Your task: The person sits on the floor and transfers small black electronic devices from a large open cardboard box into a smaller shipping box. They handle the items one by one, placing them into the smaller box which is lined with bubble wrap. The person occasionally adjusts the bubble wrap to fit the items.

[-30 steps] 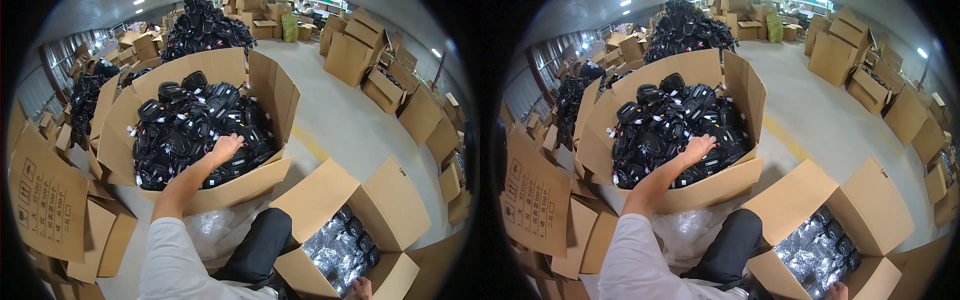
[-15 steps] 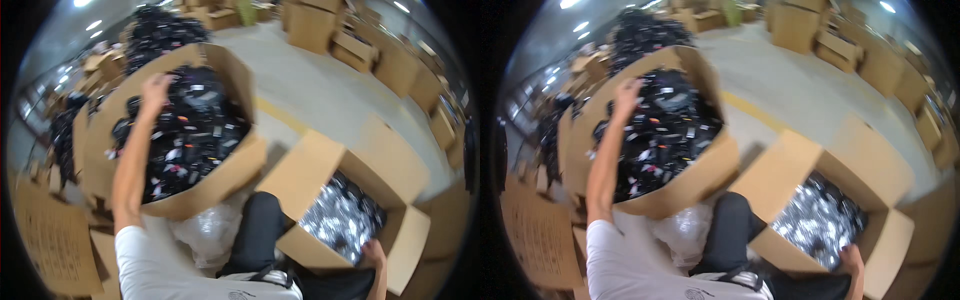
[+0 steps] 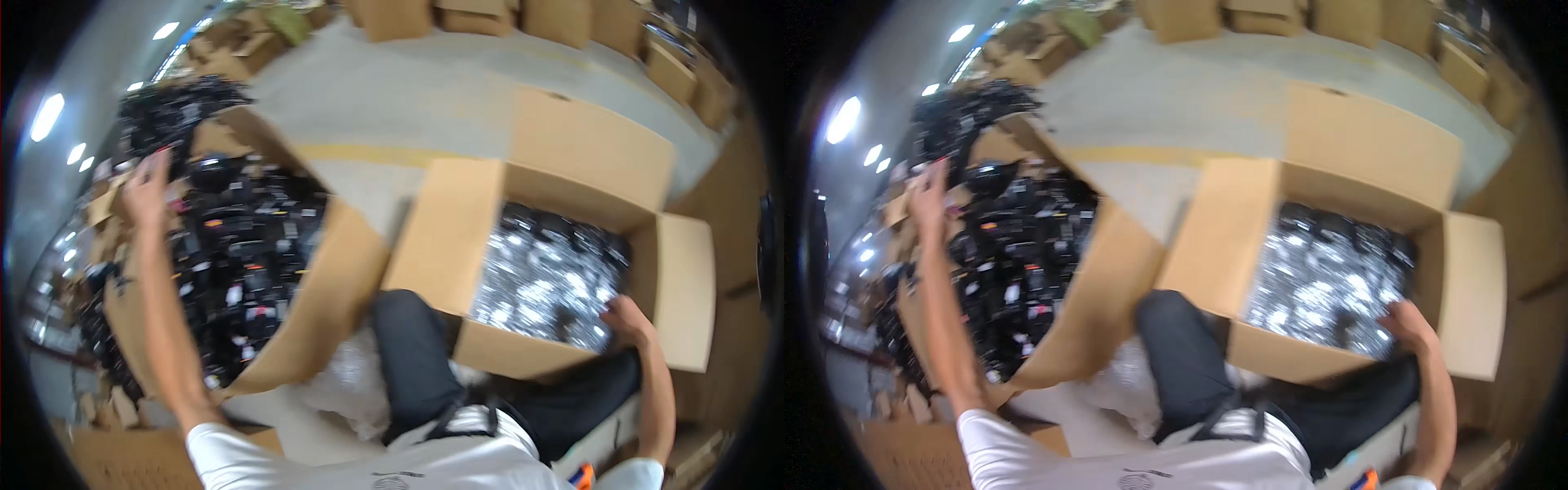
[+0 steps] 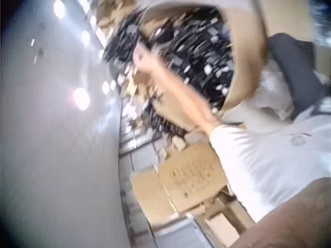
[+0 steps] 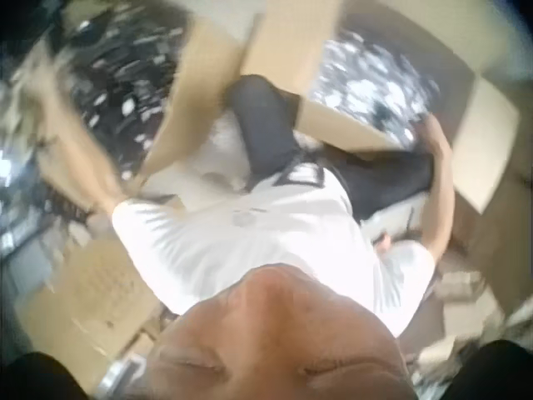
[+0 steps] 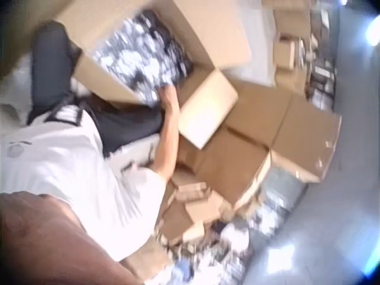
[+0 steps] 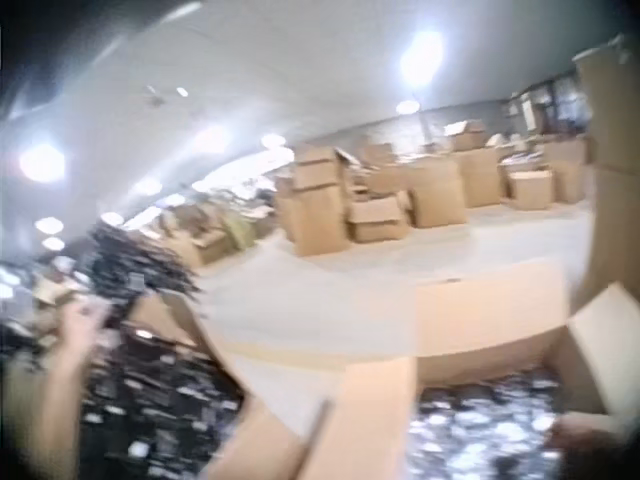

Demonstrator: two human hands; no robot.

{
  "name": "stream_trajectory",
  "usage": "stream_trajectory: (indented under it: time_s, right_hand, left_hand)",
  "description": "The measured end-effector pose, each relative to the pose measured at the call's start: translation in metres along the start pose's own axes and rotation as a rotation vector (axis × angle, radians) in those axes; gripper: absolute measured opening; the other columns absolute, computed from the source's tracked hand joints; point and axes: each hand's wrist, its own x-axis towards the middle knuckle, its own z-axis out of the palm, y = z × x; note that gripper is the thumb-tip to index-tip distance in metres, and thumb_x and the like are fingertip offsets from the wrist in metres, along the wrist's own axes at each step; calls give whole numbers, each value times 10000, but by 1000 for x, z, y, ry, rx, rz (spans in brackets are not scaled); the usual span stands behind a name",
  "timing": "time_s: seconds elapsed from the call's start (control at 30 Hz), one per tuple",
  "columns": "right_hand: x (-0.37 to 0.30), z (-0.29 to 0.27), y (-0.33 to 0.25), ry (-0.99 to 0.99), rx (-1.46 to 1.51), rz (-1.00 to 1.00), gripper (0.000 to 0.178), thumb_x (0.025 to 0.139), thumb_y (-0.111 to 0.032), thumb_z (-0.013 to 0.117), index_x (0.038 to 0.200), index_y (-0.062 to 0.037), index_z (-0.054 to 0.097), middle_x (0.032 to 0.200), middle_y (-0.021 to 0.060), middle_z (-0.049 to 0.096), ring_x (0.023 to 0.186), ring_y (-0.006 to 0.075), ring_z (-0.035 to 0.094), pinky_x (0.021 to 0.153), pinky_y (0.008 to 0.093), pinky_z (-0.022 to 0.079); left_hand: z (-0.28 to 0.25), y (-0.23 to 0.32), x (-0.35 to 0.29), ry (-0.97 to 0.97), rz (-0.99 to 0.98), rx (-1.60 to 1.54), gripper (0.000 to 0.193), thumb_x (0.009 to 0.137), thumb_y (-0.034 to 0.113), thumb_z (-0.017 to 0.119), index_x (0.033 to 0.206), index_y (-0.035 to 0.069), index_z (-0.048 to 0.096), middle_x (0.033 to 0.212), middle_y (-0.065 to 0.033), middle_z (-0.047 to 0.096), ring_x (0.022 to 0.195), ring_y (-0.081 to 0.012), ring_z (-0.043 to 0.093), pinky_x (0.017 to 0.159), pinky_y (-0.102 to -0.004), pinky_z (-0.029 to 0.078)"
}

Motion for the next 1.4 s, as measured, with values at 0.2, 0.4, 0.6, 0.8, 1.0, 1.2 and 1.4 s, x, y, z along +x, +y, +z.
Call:
stream_trajectory:
  time_s: [0.2, 0.4, 0.6, 0.8, 1.0, 1.2, 1.4]
  right_hand:
    - [11, -11, -84, -52, 13, -139, 343, 811, -241, 761, 995, 31, 666, 924, 241, 699, 881, 391, 686, 783, 436, 528]
    - [-5, -4, -233, -149, 437, -659, 552, 913, -288, 726, 1342, 13, 554, 1136, 256, 681, 1054, 349, 685, 900, 415, 544]
    - [-7, 60, -319, -419, 1488, -723, 769, 975, -428, 623, 1493, 50, 315, 1348, 265, 564, 1206, 348, 611, 1028, 408, 490]
    - [-44, 42, -279, -767, 2506, -474, 1043, 826, -837, 357, 1376, 49, 391, 1409, 339, 483, 1284, 410, 547, 1093, 543, 436]
    - [-5, 22, -239, -392, 2509, -44, 776, 1019, -615, 362, 1376, 71, 421, 1315, 356, 530, 1267, 446, 543, 1067, 560, 466]
    - [24, 28, -208, -349, 2537, -274, 858, 983, -667, 384, 1462, 44, 345, 1480, 346, 373, 1346, 498, 431, 1073, 635, 412]
    - [47, 17, -212, -375, 2539, -337, 547, 1002, -392, 538, 1365, 15, 503, 1398, 249, 529, 1289, 392, 534, 1072, 603, 446]
  left_hand:
    - [-42, 108, 4, -85, -200, -842, 392, 896, 277, 781, 1084, -51, 678, 664, 9, 584, 479, -70, 492, 435, -217, 365]
    - [-36, 216, -18, -223, -168, -1004, 353, 920, 269, 751, 1073, -40, 674, 634, 26, 515, 457, -69, 436, 417, -227, 345]
    - [6, 333, -84, -346, -173, -1166, 391, 918, 303, 750, 1065, -51, 673, 649, 10, 522, 469, -78, 471, 415, -223, 361]
    - [46, 385, -182, -496, -66, -1238, 453, 929, 320, 736, 1141, -70, 648, 698, -3, 579, 520, -75, 507, 457, -214, 381]
    - [86, 410, -280, -762, -158, -1427, 414, 928, 257, 740, 1179, -60, 652, 780, -33, 636, 550, -72, 552, 474, -216, 437]
    - [104, 406, -305, -856, -172, -1480, 407, 920, 259, 748, 1162, -57, 662, 788, -30, 636, 553, -78, 567, 461, -226, 433]
    - [121, 397, -309, -921, -200, -1612, 331, 925, 185, 746, 1144, -54, 681, 767, -22, 635, 553, -70, 540, 493, -228, 439]
